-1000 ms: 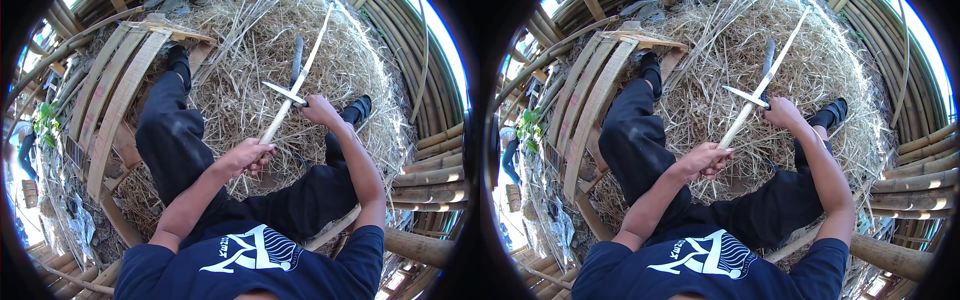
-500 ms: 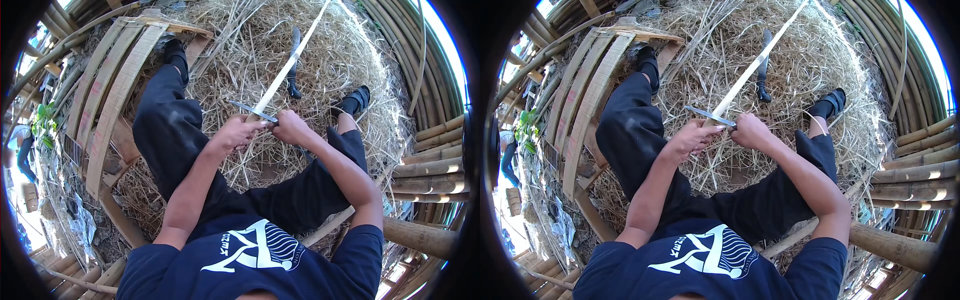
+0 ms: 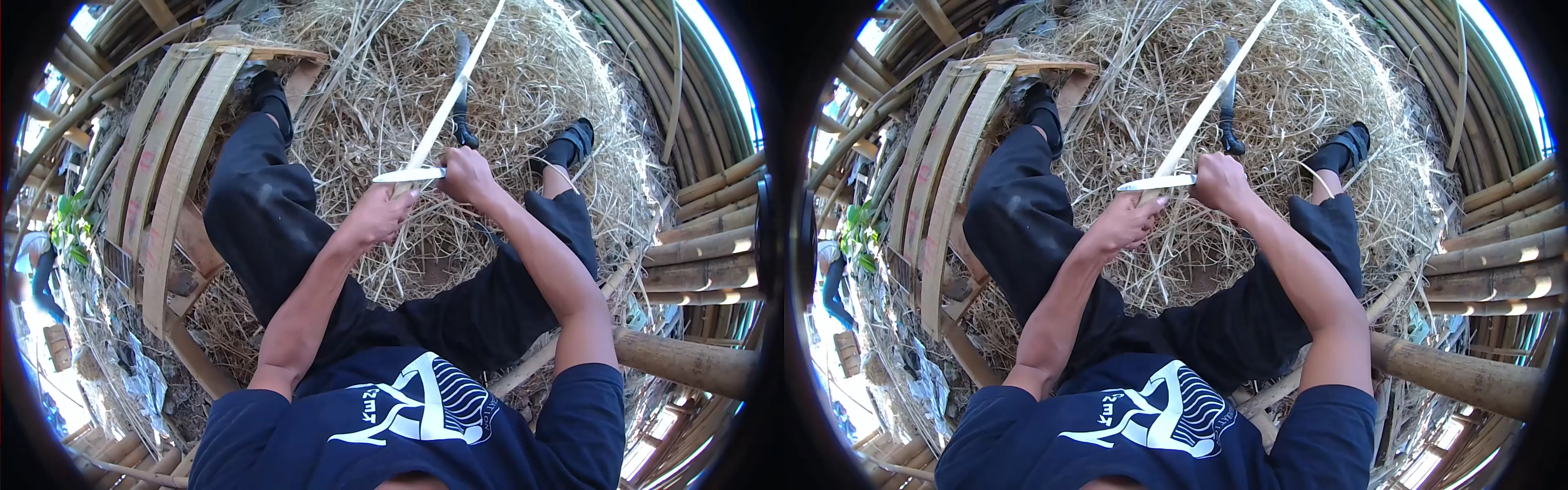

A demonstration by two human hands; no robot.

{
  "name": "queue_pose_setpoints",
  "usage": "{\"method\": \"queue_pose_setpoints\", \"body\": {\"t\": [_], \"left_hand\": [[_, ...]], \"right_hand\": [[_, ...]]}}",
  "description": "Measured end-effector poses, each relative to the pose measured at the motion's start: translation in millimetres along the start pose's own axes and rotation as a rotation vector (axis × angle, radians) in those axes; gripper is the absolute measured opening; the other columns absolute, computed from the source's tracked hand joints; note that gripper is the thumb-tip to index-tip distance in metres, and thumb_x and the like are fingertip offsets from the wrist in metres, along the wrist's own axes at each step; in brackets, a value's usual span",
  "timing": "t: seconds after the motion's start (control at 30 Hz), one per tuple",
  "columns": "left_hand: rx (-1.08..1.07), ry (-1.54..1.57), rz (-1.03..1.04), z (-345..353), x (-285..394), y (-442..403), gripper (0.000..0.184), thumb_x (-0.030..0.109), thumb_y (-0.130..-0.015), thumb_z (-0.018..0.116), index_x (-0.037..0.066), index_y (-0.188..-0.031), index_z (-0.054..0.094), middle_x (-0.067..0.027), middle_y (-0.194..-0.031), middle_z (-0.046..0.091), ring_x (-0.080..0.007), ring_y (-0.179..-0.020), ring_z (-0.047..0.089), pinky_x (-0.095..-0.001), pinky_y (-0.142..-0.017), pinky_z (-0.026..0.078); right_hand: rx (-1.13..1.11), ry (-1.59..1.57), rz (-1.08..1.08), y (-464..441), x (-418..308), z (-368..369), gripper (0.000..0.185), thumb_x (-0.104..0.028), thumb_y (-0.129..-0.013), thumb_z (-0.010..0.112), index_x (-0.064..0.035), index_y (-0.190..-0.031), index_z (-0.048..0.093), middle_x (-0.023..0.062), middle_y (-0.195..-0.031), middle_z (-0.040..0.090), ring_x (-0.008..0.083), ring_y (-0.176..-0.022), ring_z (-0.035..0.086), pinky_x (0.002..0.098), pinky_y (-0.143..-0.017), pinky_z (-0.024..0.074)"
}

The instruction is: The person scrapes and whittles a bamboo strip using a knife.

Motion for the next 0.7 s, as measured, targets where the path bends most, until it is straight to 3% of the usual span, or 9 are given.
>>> {"method": "queue_pose_setpoints", "body": {"t": [0.2,0.27,0.3,0.37,0.43,0.57,0.63,0.7], "left_hand": [[0.024,0.071,-0.037,-4.2,11.9,0.9,0.016,0.022,-0.094,0.057,0.007,-0.088,0.053,0.0069,-0.054,0.039,-0.0025,-0.037,0.032,-0.02,-0.032,0.025],[-0.004,0.088,-0.078,5.3,8.0,18.5,0.02,0.024,-0.094,0.058,0.007,-0.087,0.052,0.0072,-0.054,0.038,-0.0018,-0.037,0.033,-0.0197,-0.031,0.024],[-0.028,0.096,-0.108,7.4,9.6,28.4,0.023,0.027,-0.094,0.059,0.007,-0.086,0.05,0.0076,-0.055,0.038,-0.0011,-0.038,0.034,-0.0194,-0.03,0.024],[-0.035,0.147,-0.097,-2.6,14.0,46.1,0.022,0.026,-0.094,0.058,0.007,-0.087,0.05,0.008,-0.053,0.037,-0.0014,-0.036,0.034,-0.02,-0.029,0.024],[-0.025,0.109,-0.108,-16.9,2.4,40.4,0.02,0.024,-0.096,0.054,0.006,-0.087,0.05,0.0081,-0.053,0.036,-0.0006,-0.034,0.03,-0.0195,-0.028,0.023],[-0.071,0.122,-0.043,0.5,11.9,16.3,0.022,0.025,-0.096,0.055,0.005,-0.087,0.051,0.0078,-0.053,0.037,-0.0002,-0.035,0.029,-0.0188,-0.03,0.022],[0.042,0.033,-0.011,-10.0,10.1,9.4,0.022,0.025,-0.096,0.055,0.004,-0.088,0.054,0.0077,-0.053,0.037,-0.0007,-0.035,0.029,-0.0193,-0.032,0.023],[0.129,-0.069,0.037,-21.5,-1.3,-0.1,0.022,0.026,-0.095,0.057,0.005,-0.087,0.056,0.0071,-0.053,0.039,-0.0015,-0.036,0.032,-0.0202,-0.033,0.024]], "right_hand": [[0.046,0.096,0.036,-9.3,2.8,-24.2,0.019,-0.018,-0.07,0.064,0.0012,-0.071,0.067,0.0218,-0.071,0.066,0.0364,-0.07,0.067,0.0426,-0.068,0.0552],[0.094,0.14,0.451,-46.3,111.4,18.2,0.022,-0.02,-0.073,0.062,0.0005,-0.08,0.068,0.0225,-0.08,0.067,0.0337,-0.075,0.068,0.042,-0.07,0.0552],[0.099,-0.217,0.626,-27.7,136.6,-29.2,0.028,-0.023,-0.078,0.06,0.0007,-0.09,0.069,0.0228,-0.088,0.068,0.0322,-0.085,0.069,0.0419,-0.076,0.0544],[0.194,0.098,0.68,-9.6,141.0,-97.8,0.035,-0.028,-0.08,0.06,0.001,-0.097,0.069,0.0236,-0.096,0.067,0.0335,-0.087,0.068,0.0414,-0.076,0.0543],[0.28,0.102,0.559,-7.5,113.4,-101.9,0.035,-0.028,-0.08,0.059,0.0023,-0.094,0.069,0.0247,-0.093,0.067,0.0343,-0.083,0.068,0.0413,-0.074,0.0546],[-0.018,-0.157,0.326,-11.0,18.8,-52.2,0.03,-0.021,-0.078,0.057,0.0067,-0.083,0.067,0.027,-0.079,0.065,0.0366,-0.076,0.067,0.0424,-0.075,0.0544],[-0.145,-0.115,0.209,-2.2,-21.8,-38.0,0.027,-0.018,-0.076,0.057,0.0062,-0.079,0.067,0.0261,-0.076,0.065,0.038,-0.073,0.067,0.0432,-0.075,0.0543],[-0.122,-0.053,0.129,7.2,-38.6,-32.9,0.024,-0.016,-0.073,0.057,0.0064,-0.076,0.065,0.0258,-0.073,0.065,0.0394,-0.072,0.066,0.0443,-0.073,0.0545]]}}
Point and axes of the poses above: each hand's wrist, its own y-axis away from the middle knuckle, its own z-axis out of the palm, x = y × z, the point moved 7 cm from there along -y, towards the middle knuckle
